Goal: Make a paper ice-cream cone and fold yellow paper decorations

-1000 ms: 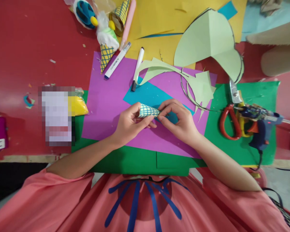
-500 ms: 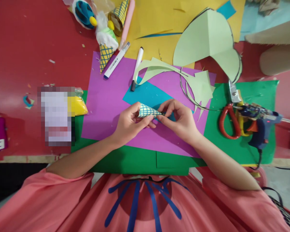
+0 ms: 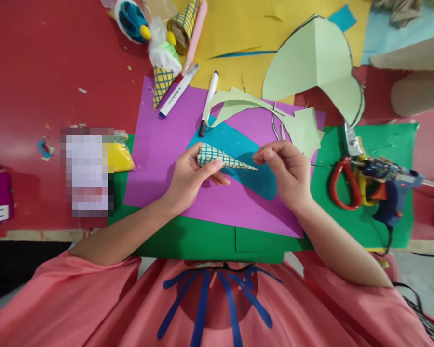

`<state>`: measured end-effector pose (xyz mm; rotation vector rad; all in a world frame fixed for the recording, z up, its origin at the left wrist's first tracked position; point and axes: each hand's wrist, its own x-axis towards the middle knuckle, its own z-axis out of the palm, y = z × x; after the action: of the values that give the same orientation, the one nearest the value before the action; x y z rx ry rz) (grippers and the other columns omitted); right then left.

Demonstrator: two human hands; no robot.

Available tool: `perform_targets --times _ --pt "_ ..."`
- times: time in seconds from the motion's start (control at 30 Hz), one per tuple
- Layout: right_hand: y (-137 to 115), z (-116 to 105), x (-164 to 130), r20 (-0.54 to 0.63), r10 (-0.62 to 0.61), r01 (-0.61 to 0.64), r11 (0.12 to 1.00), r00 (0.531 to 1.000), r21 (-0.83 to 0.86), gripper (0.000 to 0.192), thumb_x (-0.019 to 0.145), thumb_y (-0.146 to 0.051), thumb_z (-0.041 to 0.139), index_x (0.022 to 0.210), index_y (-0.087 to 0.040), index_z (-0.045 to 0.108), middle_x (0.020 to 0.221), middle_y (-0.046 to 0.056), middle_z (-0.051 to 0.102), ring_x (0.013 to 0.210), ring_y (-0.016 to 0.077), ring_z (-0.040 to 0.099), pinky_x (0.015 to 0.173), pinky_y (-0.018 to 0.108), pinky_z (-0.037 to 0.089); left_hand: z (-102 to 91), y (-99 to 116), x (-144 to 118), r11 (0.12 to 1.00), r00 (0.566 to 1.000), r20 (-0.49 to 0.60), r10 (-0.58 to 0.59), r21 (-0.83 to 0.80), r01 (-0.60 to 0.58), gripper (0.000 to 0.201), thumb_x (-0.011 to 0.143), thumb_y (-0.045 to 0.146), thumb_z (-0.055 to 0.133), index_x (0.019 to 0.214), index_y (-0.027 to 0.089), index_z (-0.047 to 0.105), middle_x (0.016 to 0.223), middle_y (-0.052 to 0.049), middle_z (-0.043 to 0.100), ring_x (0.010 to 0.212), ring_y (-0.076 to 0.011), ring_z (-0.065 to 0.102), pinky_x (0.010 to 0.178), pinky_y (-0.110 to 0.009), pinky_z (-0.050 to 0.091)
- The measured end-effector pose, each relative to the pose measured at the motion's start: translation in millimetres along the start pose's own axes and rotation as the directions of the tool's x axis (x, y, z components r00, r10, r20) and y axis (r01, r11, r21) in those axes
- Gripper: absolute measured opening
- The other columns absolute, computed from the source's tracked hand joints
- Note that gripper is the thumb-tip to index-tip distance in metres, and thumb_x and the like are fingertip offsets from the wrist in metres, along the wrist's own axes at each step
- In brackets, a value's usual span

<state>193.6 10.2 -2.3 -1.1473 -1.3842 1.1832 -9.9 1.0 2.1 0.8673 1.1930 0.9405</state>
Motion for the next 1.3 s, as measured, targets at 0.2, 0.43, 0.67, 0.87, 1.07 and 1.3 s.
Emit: perform_targets --times 0.2,0.43,0.67,0.87,1.07,1.3 --pt "0.2 -4.6 3.2 -0.076 0.003 -0.003 1.0 0.997 -0.002 0.04 0.094 -0.047 0.053 0.062 -0.024 0.049 0.052 -0.003 0.051 0.048 0.0114 0.049 0.05 0.029 0.042 -1.1 -0.4 0.5 1.0 1.0 0.004 0.017 0.011 -0.017 0.031 0.076 0.039 0.072 0.088 0.02 0.05 0.064 0.007 0.067 0.051 -0.0109 0.068 0.046 -0.017 0.051" --pt "-1.8 -4.2 4.9 -0.043 0.133 -0.13 0.989 0.99 0.065 0.035 0.088 -0.05 0.061 0.068 -0.022 0.057 0.061 -0.002 0.061 0.048 0.0091 0.051 0.047 0.025 0.04 -0.8 0.0 0.7 0.998 0.999 -0.026 0.028 0.053 -0.027 0.031 0.08 0.045 0.068 0.091 0.02 0.053 0.068 0.003 0.072 0.059 -0.0126 0.071 0.051 -0.018 0.052" --pt "-5.4 -2.9 4.3 0.054 0.248 -0.251 0.966 0.967 0.057 0.053 0.091 -0.055 0.055 0.053 -0.02 0.043 0.043 -0.005 0.049 0.036 0.0058 0.041 0.038 0.022 0.033 -1.6 -3.6 -0.6 0.995 0.999 -0.046 0.019 0.096 -0.014 0.037 0.084 0.055 0.06 0.084 0.018 0.061 0.073 -0.004 0.075 0.066 -0.0156 0.072 0.059 -0.024 0.055" --pt "-5.4 2.6 0.8 0.139 0.214 -0.23 0.967 0.967 0.113 0.031 0.084 -0.045 0.068 0.069 -0.018 0.064 0.065 0.0 0.065 0.051 0.0093 0.059 0.046 0.023 0.047 -3.6 -12.0 -3.7 0.998 0.994 0.11 0.015 0.065 -0.022 0.045 0.087 0.06 0.053 0.09 0.018 0.067 0.091 -0.01 0.077 0.08 -0.02 0.073 0.07 -0.03 0.058" --pt "-1.2 6.2 -2.3 0.153 0.197 -0.224 0.957 0.968 0.184 0.02 0.087 -0.041 0.065 0.091 -0.021 0.067 0.085 0.001 0.068 0.063 0.0105 0.062 0.057 0.026 0.054 -3.5 -11.9 -5.6 0.996 0.934 0.356 0.005 0.08 -0.036 0.051 0.089 0.063 0.045 0.102 0.021 0.071 0.109 -0.011 0.074 0.106 -0.0237 0.069 0.093 -0.038 0.055" --pt "-0.4 8.5 -7.3 0.247 0.188 -0.262 0.913 0.951 0.314 0.035 0.088 -0.04 0.065 0.12 -0.025 0.063 0.095 0.001 0.068 0.067 0.0103 0.063 0.064 0.027 0.058 3.7 9.0 -9.1 0.965 0.855 0.517 0.029 0.208 -0.158 0.039 0.091 0.054 0.05 0.102 0.026 0.074 0.117 -0.007 0.071 0.122 -0.0242 0.06 0.101 -0.038 0.052"
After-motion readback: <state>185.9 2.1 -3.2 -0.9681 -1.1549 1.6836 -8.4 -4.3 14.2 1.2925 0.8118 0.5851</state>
